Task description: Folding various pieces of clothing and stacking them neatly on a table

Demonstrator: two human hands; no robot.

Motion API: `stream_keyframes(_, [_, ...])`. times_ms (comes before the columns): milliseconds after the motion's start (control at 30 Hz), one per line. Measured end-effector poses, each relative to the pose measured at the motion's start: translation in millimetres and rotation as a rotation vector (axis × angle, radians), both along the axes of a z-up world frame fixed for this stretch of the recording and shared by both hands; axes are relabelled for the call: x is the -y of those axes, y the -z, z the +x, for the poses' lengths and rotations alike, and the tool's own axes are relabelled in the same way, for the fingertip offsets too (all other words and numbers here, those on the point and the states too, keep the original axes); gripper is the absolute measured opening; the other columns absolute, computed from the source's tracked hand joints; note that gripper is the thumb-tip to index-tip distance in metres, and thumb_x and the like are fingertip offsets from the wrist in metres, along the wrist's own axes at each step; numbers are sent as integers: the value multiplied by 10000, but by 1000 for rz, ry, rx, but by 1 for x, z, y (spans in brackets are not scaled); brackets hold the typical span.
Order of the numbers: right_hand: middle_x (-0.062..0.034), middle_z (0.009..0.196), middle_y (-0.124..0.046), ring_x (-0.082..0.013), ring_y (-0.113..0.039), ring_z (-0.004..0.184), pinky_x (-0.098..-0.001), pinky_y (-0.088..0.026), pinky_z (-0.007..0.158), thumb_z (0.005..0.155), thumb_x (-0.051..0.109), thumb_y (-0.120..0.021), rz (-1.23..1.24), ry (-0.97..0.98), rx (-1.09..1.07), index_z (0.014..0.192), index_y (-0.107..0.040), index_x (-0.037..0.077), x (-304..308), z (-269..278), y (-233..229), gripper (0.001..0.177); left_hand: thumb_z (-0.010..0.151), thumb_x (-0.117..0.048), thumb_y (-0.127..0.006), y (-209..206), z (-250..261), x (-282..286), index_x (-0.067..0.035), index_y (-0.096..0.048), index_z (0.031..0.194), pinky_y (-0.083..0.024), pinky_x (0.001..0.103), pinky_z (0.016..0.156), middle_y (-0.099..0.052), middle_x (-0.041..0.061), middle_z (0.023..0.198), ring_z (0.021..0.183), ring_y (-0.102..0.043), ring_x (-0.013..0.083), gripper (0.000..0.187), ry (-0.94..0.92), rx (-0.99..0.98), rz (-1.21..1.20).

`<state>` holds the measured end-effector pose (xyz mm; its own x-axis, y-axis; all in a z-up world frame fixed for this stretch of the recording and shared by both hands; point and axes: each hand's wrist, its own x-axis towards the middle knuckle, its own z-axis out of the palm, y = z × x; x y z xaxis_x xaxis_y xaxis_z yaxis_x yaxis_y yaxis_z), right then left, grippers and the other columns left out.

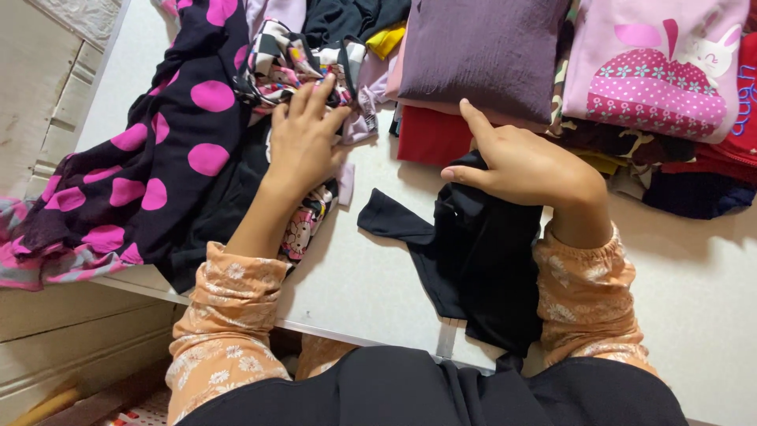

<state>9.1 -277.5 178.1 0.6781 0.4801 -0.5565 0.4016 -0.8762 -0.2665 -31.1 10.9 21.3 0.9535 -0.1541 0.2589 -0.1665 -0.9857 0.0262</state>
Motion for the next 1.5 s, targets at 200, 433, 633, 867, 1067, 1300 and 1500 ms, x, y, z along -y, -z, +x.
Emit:
stream_keyframes(200, [-296, 1104, -686, -455, -638, 1038, -475, -454, 836, 935, 531, -583, -17, -14, -11, 1662, -119, 110, 0, 3, 1, 960, 678, -309, -802, 11, 1, -35, -271, -733, 1221, -441, 546, 907, -470, 86, 1574, 1351, -443, 325, 548, -76, 106, 37])
stream_keyframes(433, [-202, 1426, -572, -373, -590, 1240, -414, -436, 990, 885, 563, -648, 167, -182, 29, 1571, -332, 81, 18, 13, 28, 896, 701, -315, -767, 12, 2, -37, -245, -730, 1231, -441, 547, 891, -477, 94, 1561, 1327, -442, 338, 536, -61, 122, 34])
stream_keyframes(633, [-253, 1191, -721, -521, -684, 1076, -607, -528, 915, 916, 468, -655, 168, -161, -14, 1416, -521, 74, 6, -1, 5, 651, 696, -256, -783, 23, 3, -32, -216, -706, 1230, -368, 545, 965, -459, 90, 1526, 1374, -375, 351, 541, -67, 117, -22])
stream_keyframes(867, [-298, 1212, -700, -527, -664, 1109, -599, -528, 931, 965, 168, -584, 371, -168, 3, 1390, -538, 41, 22, -24, 16, 447, 699, -263, -801, -8, -9, -17, -225, -723, 1185, -424, 567, 972, -447, 66, 1575, 1388, -405, 360, 494, 26, 126, 8])
stream_keyframes(1067, [-265, 1255, -683, -477, -640, 1168, -574, -528, 947, 964, 73, -598, 691, -57, 193, 1502, -481, 85, 67, -36, 74, 551, 754, -273, -852, -31, -12, 48, -221, -751, 1061, -454, 480, 971, -658, 13, 1309, 1203, -601, 296, 328, 331, 425, -162])
stream_keyframes(1300, [-261, 1324, -652, -466, -611, 1201, -569, -528, 958, 980, 174, -599, 826, 124, 222, 1533, -460, 129, 121, -45, 145, 572, 889, -279, -750, -18, -37, 146, -163, -562, 1349, -591, 462, 776, -614, 64, 1224, 1027, -684, 328, 510, 663, -50, -532])
stream_keyframes(1500, [-204, 1272, -703, -400, -652, 1199, -512, -527, 986, 995, 170, -580, 1004, 284, 231, 1495, -528, 128, 137, -48, 178, 504, 896, -336, -728, 9, -27, 183, -187, -422, 1513, -621, 523, 744, -508, 66, 1258, 1040, -694, 392, 705, 507, -287, -725])
